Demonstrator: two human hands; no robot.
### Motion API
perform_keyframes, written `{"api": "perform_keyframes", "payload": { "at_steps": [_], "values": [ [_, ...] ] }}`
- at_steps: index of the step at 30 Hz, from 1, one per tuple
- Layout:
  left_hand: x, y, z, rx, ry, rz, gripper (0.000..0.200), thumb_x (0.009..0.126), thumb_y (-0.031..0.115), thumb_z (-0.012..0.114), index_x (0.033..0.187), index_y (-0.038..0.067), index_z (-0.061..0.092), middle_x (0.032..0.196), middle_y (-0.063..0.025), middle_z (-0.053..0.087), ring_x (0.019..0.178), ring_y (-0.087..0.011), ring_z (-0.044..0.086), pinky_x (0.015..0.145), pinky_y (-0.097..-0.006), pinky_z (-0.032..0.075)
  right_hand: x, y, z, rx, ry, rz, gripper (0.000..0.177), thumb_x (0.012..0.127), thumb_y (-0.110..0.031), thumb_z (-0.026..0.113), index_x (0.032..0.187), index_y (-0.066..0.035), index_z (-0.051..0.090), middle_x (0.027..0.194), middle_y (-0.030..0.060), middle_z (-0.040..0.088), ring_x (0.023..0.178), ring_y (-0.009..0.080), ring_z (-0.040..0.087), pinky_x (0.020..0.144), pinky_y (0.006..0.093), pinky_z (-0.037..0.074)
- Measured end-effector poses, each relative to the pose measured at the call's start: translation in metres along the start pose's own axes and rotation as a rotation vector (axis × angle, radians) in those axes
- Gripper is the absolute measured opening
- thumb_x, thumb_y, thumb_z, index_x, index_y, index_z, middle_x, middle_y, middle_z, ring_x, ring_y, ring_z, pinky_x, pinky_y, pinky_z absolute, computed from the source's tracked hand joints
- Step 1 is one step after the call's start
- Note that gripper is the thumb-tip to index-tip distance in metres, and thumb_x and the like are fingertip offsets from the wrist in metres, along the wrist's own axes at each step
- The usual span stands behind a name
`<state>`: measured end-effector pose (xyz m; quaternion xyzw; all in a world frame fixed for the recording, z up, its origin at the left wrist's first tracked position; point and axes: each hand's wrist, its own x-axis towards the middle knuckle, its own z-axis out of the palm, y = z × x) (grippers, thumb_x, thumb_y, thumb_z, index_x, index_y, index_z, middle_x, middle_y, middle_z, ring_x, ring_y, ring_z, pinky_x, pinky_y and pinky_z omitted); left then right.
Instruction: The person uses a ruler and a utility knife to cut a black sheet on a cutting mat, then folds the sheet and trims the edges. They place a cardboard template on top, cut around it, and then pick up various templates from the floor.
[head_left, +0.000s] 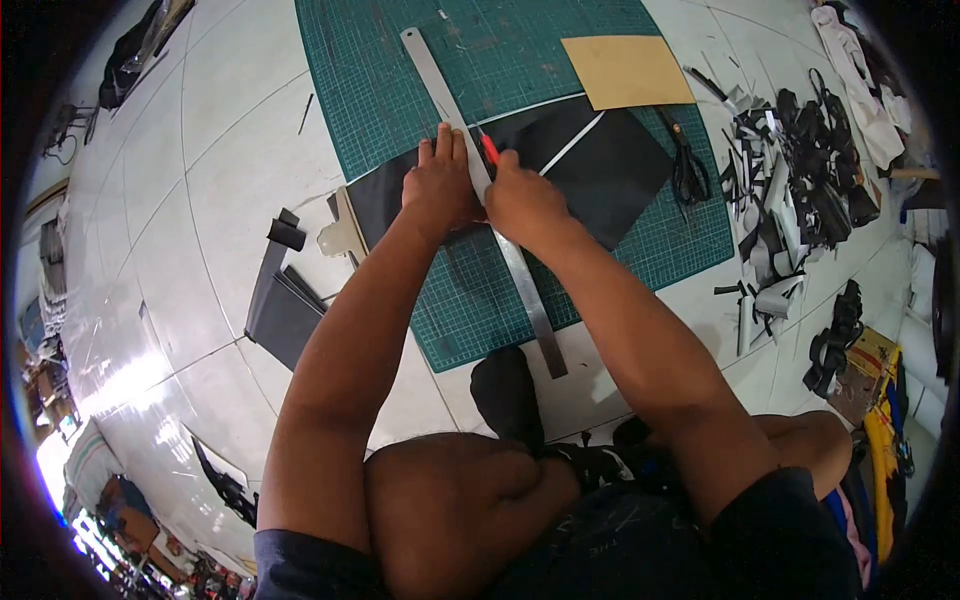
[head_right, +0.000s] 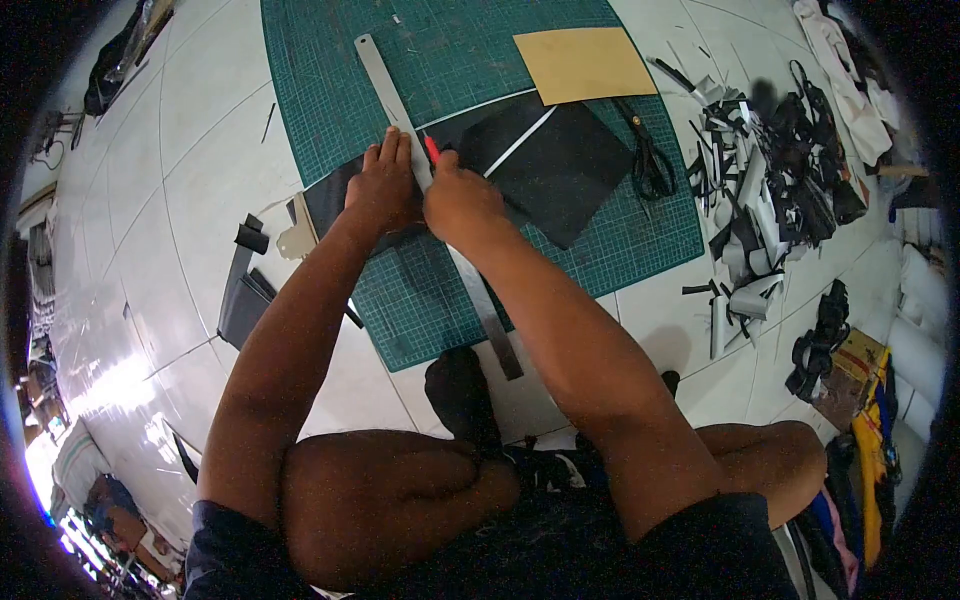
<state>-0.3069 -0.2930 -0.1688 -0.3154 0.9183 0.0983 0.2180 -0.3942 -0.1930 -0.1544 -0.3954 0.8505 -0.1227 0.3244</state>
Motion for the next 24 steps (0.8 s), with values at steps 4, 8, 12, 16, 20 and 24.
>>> {"api": "perform_keyframes", "payload": {
  "at_steps": [4, 8, 12, 16, 20, 24],
  "values": [
    [0.004, -0.003, 0.007, 0.005, 0.033, 0.017, 0.118, 0.069, 0.048, 0.085, 0.153, 0.0, 0.018, 0.161, -0.0182, 0.02, 0.143, -0.0395, 0.034, 0.105, -0.0446, 0.049, 0.013, -0.007, 0.003, -0.014, -0.059, -0.021, 0.037, 0.09, -0.019, 0.058, 0.113, 0.006, 0.044, 0.104, 0.0328, 0.066, 0.101, 0.0483, 0.065, 0.088, 0.0529, 0.052],
    [0.008, -0.005, 0.006, 0.008, 0.024, 0.022, 0.12, 0.066, 0.049, 0.086, 0.153, 0.0, 0.019, 0.161, -0.0183, 0.02, 0.143, -0.0395, 0.033, 0.104, -0.0448, 0.05, 0.021, -0.024, -0.021, -0.012, -0.18, 0.063, 0.042, 0.092, -0.017, 0.057, 0.124, 0.006, 0.044, 0.119, 0.0306, 0.063, 0.112, 0.0429, 0.063, 0.096, 0.049, 0.05],
    [0.004, -0.003, -0.001, 0.02, -0.019, 0.051, 0.114, 0.071, 0.045, 0.084, 0.153, -0.002, 0.018, 0.16, -0.0217, 0.021, 0.142, -0.0421, 0.033, 0.105, -0.0474, 0.049, 0.023, -0.024, -0.029, -0.08, -0.287, 0.11, 0.044, 0.093, -0.017, 0.056, 0.13, 0.003, 0.044, 0.125, 0.0284, 0.062, 0.118, 0.0409, 0.061, 0.1, 0.0479, 0.049],
    [-0.004, 0.001, -0.007, -0.038, -0.042, 0.017, 0.125, 0.064, 0.051, 0.088, 0.153, -0.002, 0.017, 0.16, -0.0218, 0.019, 0.143, -0.0423, 0.031, 0.106, -0.0488, 0.048, -0.02, -0.004, -0.012, -0.006, -0.288, 0.113, 0.04, 0.096, -0.016, 0.052, 0.13, 0.003, 0.04, 0.119, 0.0301, 0.063, 0.112, 0.0438, 0.063, 0.094, 0.0503, 0.051],
    [-0.001, 0.001, -0.005, -0.052, -0.03, 0.015, 0.132, 0.059, 0.056, 0.089, 0.153, -0.002, 0.017, 0.161, -0.0214, 0.018, 0.144, -0.042, 0.03, 0.107, -0.0498, 0.047, -0.082, 0.024, -0.003, -0.045, -0.352, 0.135, 0.04, 0.098, -0.019, 0.053, 0.127, 0.003, 0.037, 0.104, 0.0285, 0.067, 0.095, 0.0436, 0.068, 0.082, 0.0518, 0.054],
    [-0.005, 0.003, -0.006, -0.046, -0.03, 0.023, 0.132, 0.058, 0.056, 0.09, 0.153, -0.002, 0.018, 0.162, -0.0205, 0.017, 0.144, -0.0415, 0.03, 0.107, -0.0499, 0.047, -0.127, 0.066, 0.033, -0.068, -0.288, 0.065, 0.034, 0.097, -0.02, 0.054, 0.119, 0.001, 0.039, 0.093, 0.026, 0.068, 0.084, 0.0417, 0.07, 0.074, 0.0519, 0.055]
  ]
}}
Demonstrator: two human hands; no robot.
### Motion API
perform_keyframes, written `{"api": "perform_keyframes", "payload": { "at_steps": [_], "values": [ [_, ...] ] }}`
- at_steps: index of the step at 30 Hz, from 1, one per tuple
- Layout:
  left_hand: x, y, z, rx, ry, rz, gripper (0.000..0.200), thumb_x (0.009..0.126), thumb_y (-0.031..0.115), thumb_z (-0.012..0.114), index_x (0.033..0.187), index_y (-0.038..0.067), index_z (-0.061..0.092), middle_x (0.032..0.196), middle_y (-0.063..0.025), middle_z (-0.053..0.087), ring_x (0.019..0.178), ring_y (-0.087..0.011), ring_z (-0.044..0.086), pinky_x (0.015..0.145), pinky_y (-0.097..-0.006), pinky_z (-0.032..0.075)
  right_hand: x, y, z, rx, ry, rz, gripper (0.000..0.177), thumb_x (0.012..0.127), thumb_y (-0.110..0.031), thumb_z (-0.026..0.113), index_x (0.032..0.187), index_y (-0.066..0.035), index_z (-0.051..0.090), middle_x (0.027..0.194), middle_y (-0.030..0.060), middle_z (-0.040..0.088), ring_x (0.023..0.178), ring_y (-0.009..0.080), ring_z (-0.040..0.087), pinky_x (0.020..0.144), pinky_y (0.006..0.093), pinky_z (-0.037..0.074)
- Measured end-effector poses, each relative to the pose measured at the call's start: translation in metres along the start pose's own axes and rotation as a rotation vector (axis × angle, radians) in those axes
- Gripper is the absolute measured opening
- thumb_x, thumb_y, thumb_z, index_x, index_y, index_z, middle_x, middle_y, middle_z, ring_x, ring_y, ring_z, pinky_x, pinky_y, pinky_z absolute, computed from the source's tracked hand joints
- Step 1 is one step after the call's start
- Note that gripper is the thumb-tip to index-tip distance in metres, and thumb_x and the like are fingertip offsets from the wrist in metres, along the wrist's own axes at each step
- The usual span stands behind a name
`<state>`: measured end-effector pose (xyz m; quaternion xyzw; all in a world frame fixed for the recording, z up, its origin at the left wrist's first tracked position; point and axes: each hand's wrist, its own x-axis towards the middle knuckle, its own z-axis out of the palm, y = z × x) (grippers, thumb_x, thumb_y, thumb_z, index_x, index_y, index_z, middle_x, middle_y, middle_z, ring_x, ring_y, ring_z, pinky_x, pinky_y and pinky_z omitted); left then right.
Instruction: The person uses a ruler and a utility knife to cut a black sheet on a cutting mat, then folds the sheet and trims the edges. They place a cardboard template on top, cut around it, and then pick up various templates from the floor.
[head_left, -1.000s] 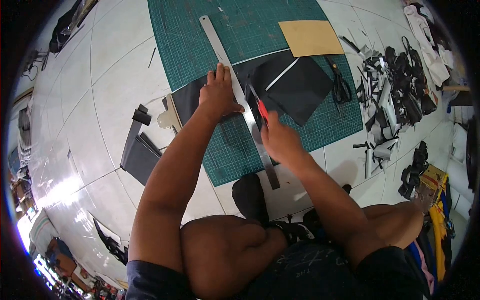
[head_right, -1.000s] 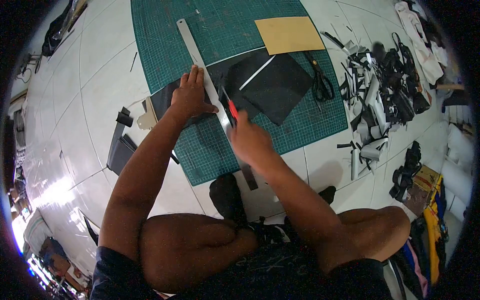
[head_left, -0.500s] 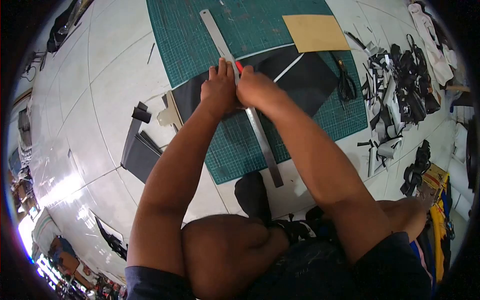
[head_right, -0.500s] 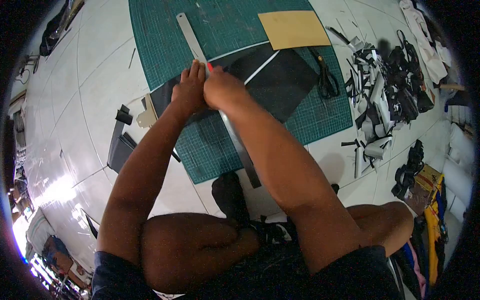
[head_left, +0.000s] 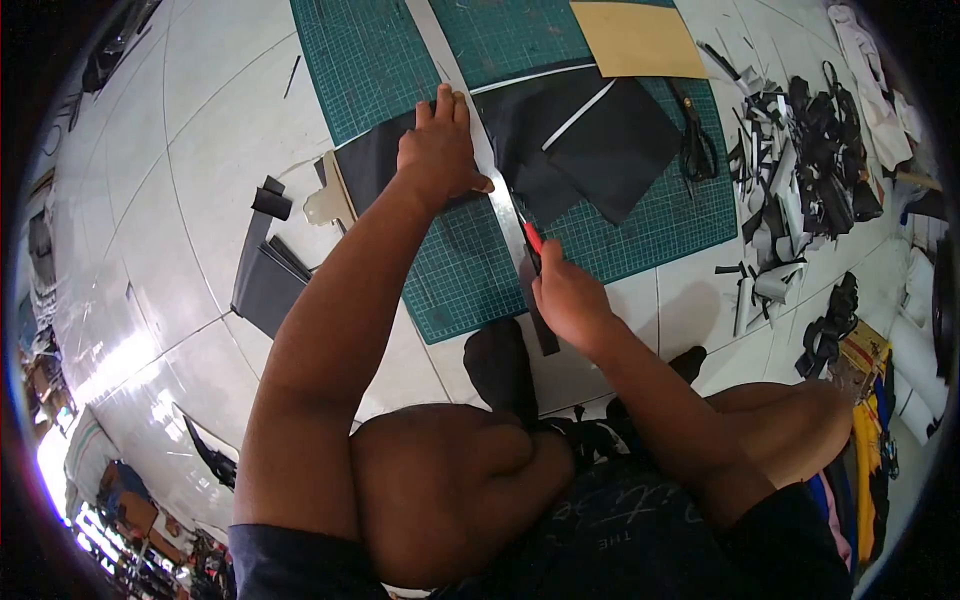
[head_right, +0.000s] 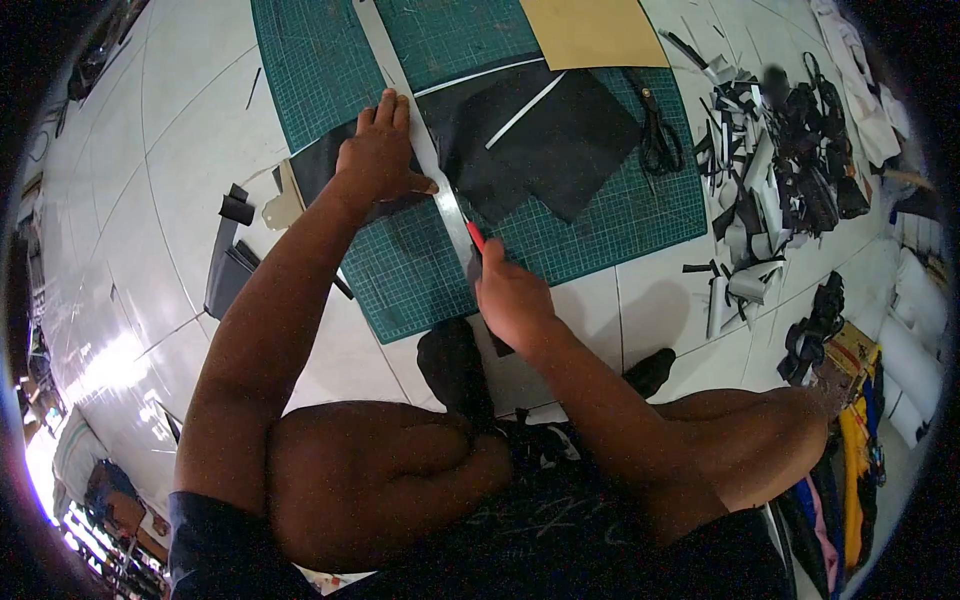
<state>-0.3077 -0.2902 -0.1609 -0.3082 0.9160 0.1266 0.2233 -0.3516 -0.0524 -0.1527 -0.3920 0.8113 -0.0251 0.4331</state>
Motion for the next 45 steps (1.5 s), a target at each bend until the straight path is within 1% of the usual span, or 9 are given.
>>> {"api": "perform_keyframes", "payload": {
  "at_steps": [7, 10, 11, 14, 17, 21, 24, 35, 45],
  "values": [
    [-0.003, 0.003, -0.003, -0.034, 0.009, -0.014, 0.135, 0.054, 0.052, 0.093, 0.153, -0.002, 0.019, 0.161, -0.0194, 0.018, 0.144, -0.041, 0.029, 0.108, -0.0483, 0.046, -0.015, 0.006, -0.011, -0.006, 0.071, -0.049, 0.029, 0.095, -0.015, 0.055, 0.113, 0.0, 0.038, 0.086, 0.0261, 0.065, 0.078, 0.0438, 0.067, 0.068, 0.0516, 0.053],
    [-0.001, 0.001, -0.004, -0.057, 0.007, -0.006, 0.134, 0.054, 0.05, 0.094, 0.153, -0.002, 0.019, 0.16, -0.0201, 0.02, 0.144, -0.0411, 0.03, 0.109, -0.0486, 0.045, -0.005, -0.002, -0.019, 0.377, 0.272, -0.127, 0.03, 0.093, -0.014, 0.059, 0.11, -0.001, 0.039, 0.086, 0.0253, 0.065, 0.078, 0.0456, 0.066, 0.07, 0.0526, 0.052],
    [0.0, -0.001, 0.002, -0.071, 0.047, 0.004, 0.133, 0.053, 0.048, 0.094, 0.152, -0.002, 0.021, 0.156, -0.0222, 0.026, 0.143, -0.0415, 0.03, 0.109, -0.0491, 0.045, 0.005, -0.005, -0.023, 0.44, 0.238, -0.04, 0.034, 0.091, -0.017, 0.064, 0.111, -0.002, 0.04, 0.09, 0.0254, 0.065, 0.083, 0.048, 0.065, 0.073, 0.0538, 0.05],
    [-0.004, 0.001, -0.001, -0.086, 0.054, -0.048, 0.132, 0.053, 0.049, 0.094, 0.152, 0.0, 0.023, 0.152, -0.024, 0.031, 0.143, -0.0421, 0.031, 0.107, -0.0506, 0.046, 0.045, -0.014, -0.016, 0.373, 0.43, -0.106, 0.041, 0.089, -0.016, 0.066, 0.115, -0.001, 0.039, 0.096, 0.026, 0.065, 0.086, 0.0453, 0.067, 0.072, 0.0507, 0.053],
    [-0.003, 0.0, -0.001, -0.041, 0.048, -0.047, 0.131, 0.053, 0.052, 0.093, 0.152, 0.003, 0.023, 0.15, -0.0225, 0.033, 0.143, -0.0397, 0.032, 0.103, -0.046, 0.05, 0.077, -0.02, -0.019, 0.346, 0.452, -0.015, 0.043, 0.086, -0.013, 0.068, 0.116, -0.001, 0.039, 0.1, 0.0272, 0.064, 0.092, 0.0462, 0.066, 0.076, 0.0505, 0.053],
    [-0.002, -0.001, -0.002, -0.005, 0.032, -0.052, 0.131, 0.053, 0.055, 0.092, 0.152, 0.004, 0.022, 0.15, -0.0209, 0.035, 0.142, -0.0384, 0.034, 0.099, -0.0428, 0.052, 0.084, -0.022, -0.023, 0.328, 0.475, -0.087, 0.042, 0.085, -0.009, 0.068, 0.116, -0.001, 0.041, 0.099, 0.0263, 0.064, 0.094, 0.0463, 0.066, 0.078, 0.0509, 0.053],
    [-0.001, -0.001, -0.004, -0.066, 0.027, -0.05, 0.132, 0.052, 0.053, 0.093, 0.152, 0.003, 0.023, 0.148, -0.0231, 0.035, 0.14, -0.0411, 0.035, 0.104, -0.0508, 0.048, 0.086, -0.015, -0.024, 0.318, 0.484, -0.149, 0.041, 0.084, -0.011, 0.069, 0.113, -0.002, 0.042, 0.098, 0.0268, 0.064, 0.093, 0.0474, 0.065, 0.077, 0.0522, 0.052],
    [-0.002, 0.001, -0.01, -0.074, -0.02, -0.055, 0.132, 0.053, 0.054, 0.093, 0.153, 0.004, 0.022, 0.151, -0.0232, 0.033, 0.142, -0.0399, 0.033, 0.105, -0.0511, 0.047, 0.09, -0.002, -0.016, 0.247, 0.577, -0.294, 0.036, 0.09, -0.016, 0.069, 0.114, -0.002, 0.045, 0.101, 0.025, 0.065, 0.092, 0.0442, 0.066, 0.075, 0.0508, 0.053],
    [0.0, 0.0, -0.012, -0.072, -0.046, -0.063, 0.133, 0.052, 0.055, 0.092, 0.152, 0.003, 0.022, 0.151, -0.0253, 0.032, 0.142, -0.0417, 0.034, 0.106, -0.0517, 0.046, 0.093, -0.003, -0.013, 0.283, 0.619, -0.248, 0.04, 0.088, -0.018, 0.071, 0.114, -0.002, 0.045, 0.098, 0.0242, 0.065, 0.092, 0.0438, 0.066, 0.075, 0.0491, 0.053]
  ]
}}
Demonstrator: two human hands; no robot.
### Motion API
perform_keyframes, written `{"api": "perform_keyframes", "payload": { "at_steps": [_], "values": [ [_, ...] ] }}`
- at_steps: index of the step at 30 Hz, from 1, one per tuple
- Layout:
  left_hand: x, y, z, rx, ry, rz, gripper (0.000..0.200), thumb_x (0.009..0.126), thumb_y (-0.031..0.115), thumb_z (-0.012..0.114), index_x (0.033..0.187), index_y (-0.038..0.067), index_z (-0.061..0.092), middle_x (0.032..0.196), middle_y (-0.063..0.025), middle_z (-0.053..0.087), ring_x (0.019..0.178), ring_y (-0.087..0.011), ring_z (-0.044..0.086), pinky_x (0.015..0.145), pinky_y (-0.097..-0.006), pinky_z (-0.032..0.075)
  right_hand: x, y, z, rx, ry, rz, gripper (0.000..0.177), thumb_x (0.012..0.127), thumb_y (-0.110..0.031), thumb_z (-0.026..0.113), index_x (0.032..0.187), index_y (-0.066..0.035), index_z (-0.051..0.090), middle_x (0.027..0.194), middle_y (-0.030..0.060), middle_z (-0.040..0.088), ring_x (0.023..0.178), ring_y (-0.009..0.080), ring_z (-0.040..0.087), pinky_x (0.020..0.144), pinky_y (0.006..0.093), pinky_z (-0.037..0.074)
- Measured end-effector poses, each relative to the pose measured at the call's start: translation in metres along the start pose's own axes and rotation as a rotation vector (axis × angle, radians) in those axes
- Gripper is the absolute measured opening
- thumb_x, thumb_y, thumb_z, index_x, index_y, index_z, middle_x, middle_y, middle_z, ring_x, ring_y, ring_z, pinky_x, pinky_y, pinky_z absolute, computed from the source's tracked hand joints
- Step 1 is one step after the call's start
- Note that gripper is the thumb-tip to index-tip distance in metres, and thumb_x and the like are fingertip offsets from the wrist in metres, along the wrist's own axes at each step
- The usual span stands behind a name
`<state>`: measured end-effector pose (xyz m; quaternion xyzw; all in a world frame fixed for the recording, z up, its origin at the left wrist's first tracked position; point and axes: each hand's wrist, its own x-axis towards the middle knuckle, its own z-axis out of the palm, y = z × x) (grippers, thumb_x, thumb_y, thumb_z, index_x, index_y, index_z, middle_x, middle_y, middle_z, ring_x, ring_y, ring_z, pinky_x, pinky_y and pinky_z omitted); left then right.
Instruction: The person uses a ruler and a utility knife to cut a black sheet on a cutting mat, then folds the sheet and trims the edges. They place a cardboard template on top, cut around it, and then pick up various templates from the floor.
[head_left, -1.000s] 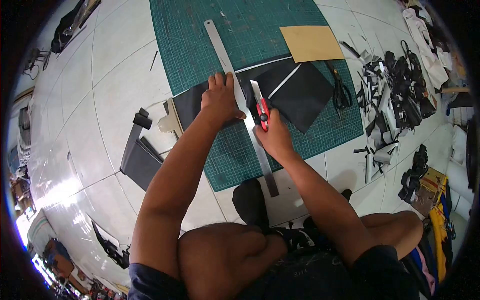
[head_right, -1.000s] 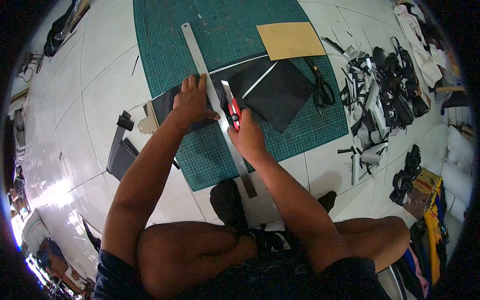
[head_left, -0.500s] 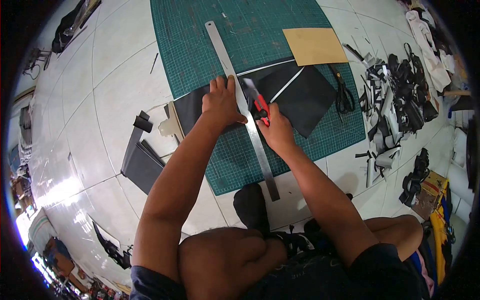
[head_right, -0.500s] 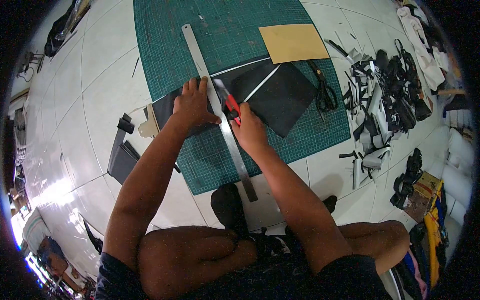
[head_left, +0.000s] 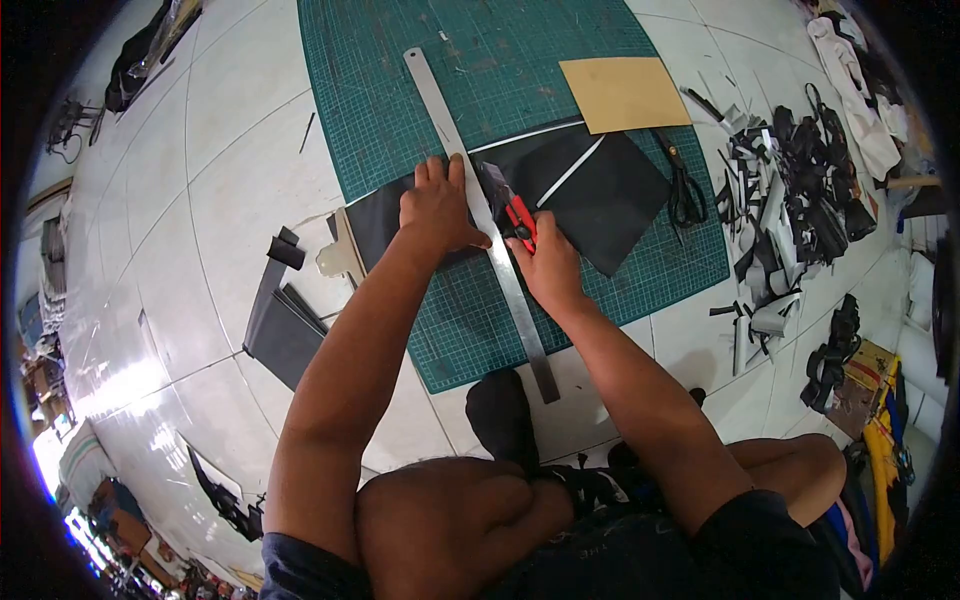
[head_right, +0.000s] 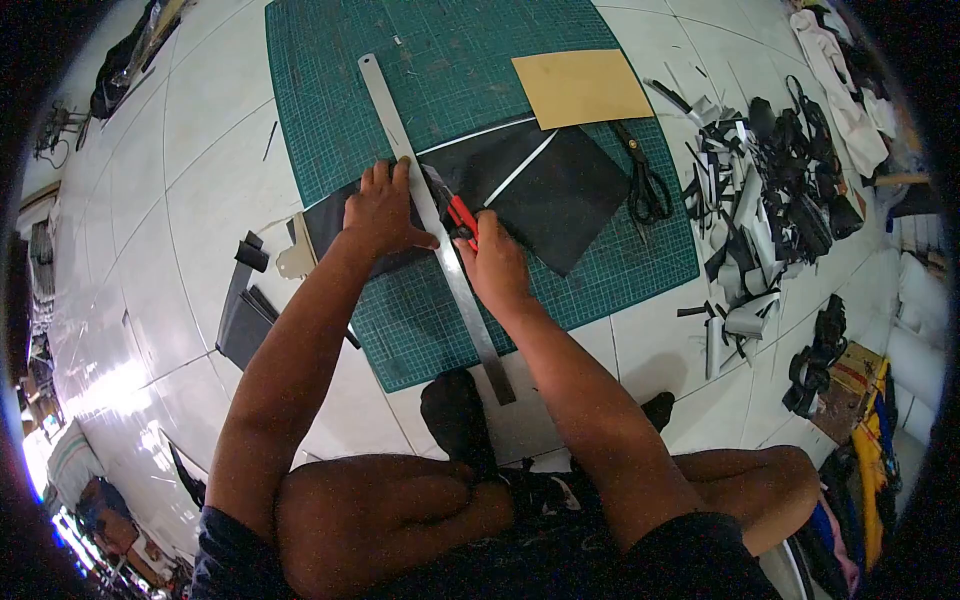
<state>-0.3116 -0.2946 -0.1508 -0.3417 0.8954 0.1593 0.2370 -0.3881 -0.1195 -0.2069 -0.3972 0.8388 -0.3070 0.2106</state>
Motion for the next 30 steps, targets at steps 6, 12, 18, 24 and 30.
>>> {"api": "perform_keyframes", "payload": {
  "at_steps": [6, 12, 18, 24, 30],
  "values": [
    [-0.001, -0.002, 0.016, 0.033, 0.154, 0.014, 0.128, 0.053, 0.052, 0.092, 0.149, 0.001, 0.025, 0.147, -0.0202, 0.037, 0.141, -0.0381, 0.035, 0.099, -0.0436, 0.053, 0.003, -0.004, -0.003, -0.002, -0.033, 0.05, 0.04, 0.088, -0.017, 0.071, 0.114, -0.001, 0.044, 0.1, 0.0251, 0.064, 0.092, 0.0458, 0.065, 0.078, 0.0508, 0.052],
    [-0.001, -0.001, 0.015, 0.028, 0.131, 0.005, 0.13, 0.052, 0.05, 0.093, 0.151, 0.001, 0.023, 0.154, -0.0213, 0.029, 0.143, -0.0393, 0.031, 0.102, -0.0448, 0.051, 0.015, -0.02, -0.02, 0.043, -0.17, 0.172, 0.042, 0.091, -0.022, 0.068, 0.116, 0.0, 0.043, 0.099, 0.0275, 0.065, 0.095, 0.0479, 0.064, 0.08, 0.0533, 0.051],
    [0.0, 0.001, 0.012, 0.02, 0.108, 0.025, 0.131, 0.053, 0.05, 0.093, 0.151, 0.001, 0.023, 0.16, -0.0148, 0.021, 0.144, -0.0405, 0.03, 0.104, -0.0461, 0.05, 0.033, -0.042, -0.015, -0.003, -0.231, 0.148, 0.034, 0.093, -0.015, 0.056, 0.119, 0.0, 0.04, 0.096, 0.031, 0.066, 0.094, 0.0491, 0.065, 0.082, 0.0546, 0.051],
    [0.001, -0.003, 0.013, 0.043, 0.081, 0.057, 0.123, 0.062, 0.044, 0.09, 0.152, -0.003, 0.021, 0.16, -0.0213, 0.019, 0.141, -0.0474, 0.032, 0.108, -0.0487, 0.046, 0.054, -0.078, -0.019, -0.245, -0.422, 0.232, 0.036, 0.093, -0.015, 0.058, 0.119, 0.002, 0.042, 0.11, 0.0289, 0.066, 0.103, 0.0427, 0.067, 0.088, 0.0511, 0.053],
    [0.015, -0.005, 0.027, 0.126, 0.094, 0.018, 0.128, 0.06, 0.05, 0.09, 0.154, 0.001, 0.018, 0.163, -0.015, 0.016, 0.145, -0.0409, 0.029, 0.105, -0.0453, 0.049, 0.058, -0.084, -0.018, -0.248, -0.425, 0.187, 0.033, 0.093, -0.013, 0.057, 0.119, 0.003, 0.046, 0.114, 0.0289, 0.065, 0.108, 0.042, 0.065, 0.092, 0.0505, 0.052]
  ]
}}
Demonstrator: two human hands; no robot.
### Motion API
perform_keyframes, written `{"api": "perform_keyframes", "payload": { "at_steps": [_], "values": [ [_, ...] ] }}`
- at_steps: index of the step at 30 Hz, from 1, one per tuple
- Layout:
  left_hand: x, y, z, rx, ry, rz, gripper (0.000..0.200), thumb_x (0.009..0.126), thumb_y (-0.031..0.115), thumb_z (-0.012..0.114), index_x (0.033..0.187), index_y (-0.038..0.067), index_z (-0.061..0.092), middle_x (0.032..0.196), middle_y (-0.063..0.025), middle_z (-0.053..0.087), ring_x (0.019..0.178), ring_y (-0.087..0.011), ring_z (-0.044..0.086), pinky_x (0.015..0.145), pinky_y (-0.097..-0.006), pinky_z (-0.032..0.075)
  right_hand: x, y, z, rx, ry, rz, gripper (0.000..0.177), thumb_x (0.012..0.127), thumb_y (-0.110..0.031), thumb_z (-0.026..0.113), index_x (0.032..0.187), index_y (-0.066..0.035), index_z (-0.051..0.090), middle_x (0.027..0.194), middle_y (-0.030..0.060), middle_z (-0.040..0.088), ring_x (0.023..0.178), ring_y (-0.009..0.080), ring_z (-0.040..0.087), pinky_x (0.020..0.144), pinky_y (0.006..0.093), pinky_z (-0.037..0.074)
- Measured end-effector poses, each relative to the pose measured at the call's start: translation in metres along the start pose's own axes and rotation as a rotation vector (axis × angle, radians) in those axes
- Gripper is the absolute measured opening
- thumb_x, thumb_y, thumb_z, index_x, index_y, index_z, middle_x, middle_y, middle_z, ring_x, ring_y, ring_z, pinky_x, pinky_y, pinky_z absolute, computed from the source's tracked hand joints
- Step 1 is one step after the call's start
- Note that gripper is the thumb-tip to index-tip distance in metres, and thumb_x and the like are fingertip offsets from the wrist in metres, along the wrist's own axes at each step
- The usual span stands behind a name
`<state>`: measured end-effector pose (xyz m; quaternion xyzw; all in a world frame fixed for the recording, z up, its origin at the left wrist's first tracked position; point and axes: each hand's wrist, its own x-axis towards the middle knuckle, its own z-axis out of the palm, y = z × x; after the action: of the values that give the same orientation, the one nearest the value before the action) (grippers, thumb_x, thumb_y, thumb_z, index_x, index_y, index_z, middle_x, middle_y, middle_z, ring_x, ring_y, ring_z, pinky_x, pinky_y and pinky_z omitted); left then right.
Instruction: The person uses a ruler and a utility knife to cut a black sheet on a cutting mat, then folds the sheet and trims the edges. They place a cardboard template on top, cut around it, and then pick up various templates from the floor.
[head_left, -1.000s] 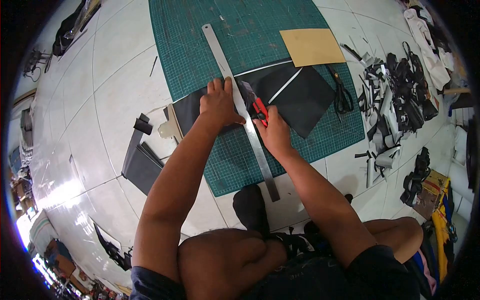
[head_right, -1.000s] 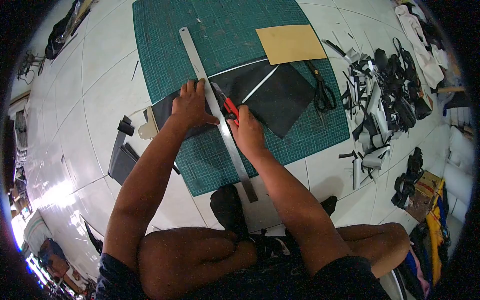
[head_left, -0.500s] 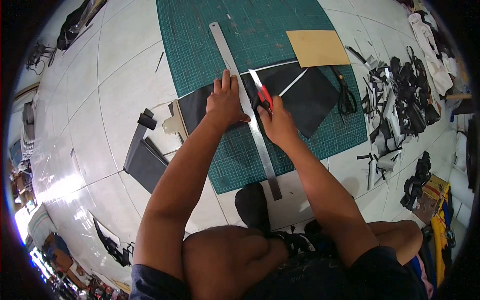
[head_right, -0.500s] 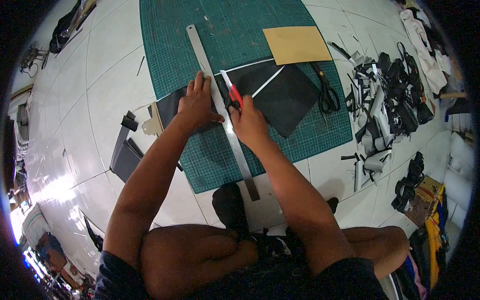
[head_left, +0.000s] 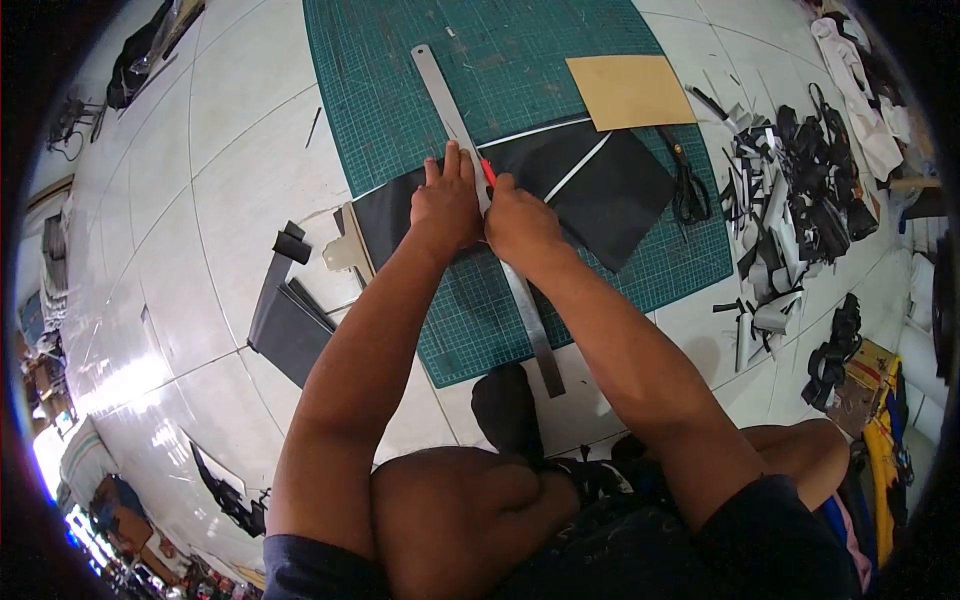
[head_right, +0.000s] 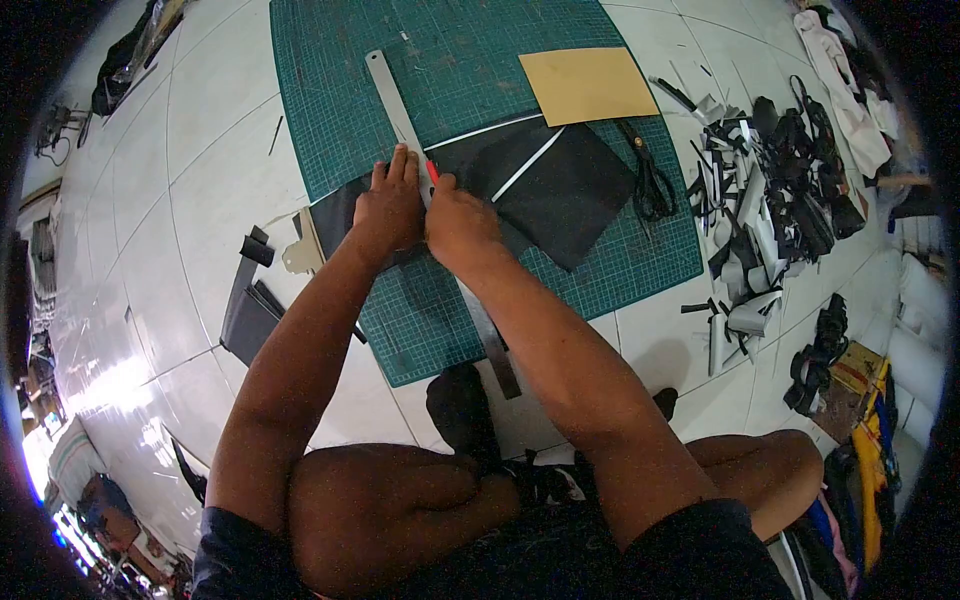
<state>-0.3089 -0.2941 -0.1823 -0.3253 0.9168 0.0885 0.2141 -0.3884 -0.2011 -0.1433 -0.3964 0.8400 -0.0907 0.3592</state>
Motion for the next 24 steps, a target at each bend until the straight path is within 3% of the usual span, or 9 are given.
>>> {"api": "perform_keyframes", "payload": {
  "at_steps": [6, 12, 14, 20, 24],
  "values": [
    [-0.001, 0.002, -0.01, 0.006, -0.007, -0.001, 0.13, 0.058, 0.053, 0.09, 0.154, 0.001, 0.019, 0.163, -0.0149, 0.016, 0.144, -0.0416, 0.031, 0.101, -0.0445, 0.053, 0.013, -0.007, -0.02, -0.016, -0.143, 0.065, 0.039, 0.095, -0.013, 0.055, 0.128, 0.005, 0.044, 0.119, 0.0299, 0.063, 0.113, 0.0433, 0.063, 0.097, 0.0516, 0.049],
    [-0.013, 0.004, -0.023, -0.058, -0.051, 0.001, 0.132, 0.056, 0.053, 0.091, 0.154, 0.001, 0.019, 0.162, -0.0154, 0.017, 0.144, -0.042, 0.031, 0.101, -0.0462, 0.052, -0.059, 0.034, 0.004, -0.01, -0.308, 0.154, 0.041, 0.099, -0.019, 0.051, 0.131, 0.003, 0.039, 0.115, 0.0296, 0.064, 0.106, 0.0445, 0.064, 0.091, 0.0536, 0.05],
    [-0.011, 0.003, -0.023, -0.103, -0.06, 0.013, 0.132, 0.057, 0.051, 0.091, 0.154, 0.001, 0.018, 0.162, -0.0175, 0.016, 0.145, -0.0429, 0.028, 0.107, -0.0511, 0.046, -0.088, 0.056, 0.019, -0.037, -0.279, 0.061, 0.037, 0.1, -0.021, 0.048, 0.127, 0.001, 0.038, 0.108, 0.0279, 0.066, 0.1, 0.0438, 0.066, 0.087, 0.0541, 0.051],
    [-0.013, 0.004, -0.024, -0.083, -0.057, 0.004, 0.135, 0.055, 0.054, 0.092, 0.154, 0.001, 0.018, 0.163, -0.0171, 0.016, 0.145, -0.0417, 0.028, 0.107, -0.0505, 0.046, -0.113, 0.091, 0.052, -0.048, -0.205, 0.016, 0.034, 0.097, -0.017, 0.052, 0.121, 0.002, 0.038, 0.092, 0.0264, 0.068, 0.086, 0.0435, 0.069, 0.077, 0.0523, 0.054],
    [-0.015, 0.004, -0.025, -0.082, -0.079, -0.002, 0.135, 0.055, 0.055, 0.091, 0.154, 0.001, 0.017, 0.163, -0.0165, 0.014, 0.146, -0.0414, 0.027, 0.108, -0.0503, 0.046, -0.122, 0.075, 0.022, -0.002, -0.124, -0.029, 0.03, 0.096, -0.017, 0.054, 0.115, 0.001, 0.04, 0.09, 0.0267, 0.067, 0.083, 0.0435, 0.069, 0.073, 0.0528, 0.054]
  ]
}}
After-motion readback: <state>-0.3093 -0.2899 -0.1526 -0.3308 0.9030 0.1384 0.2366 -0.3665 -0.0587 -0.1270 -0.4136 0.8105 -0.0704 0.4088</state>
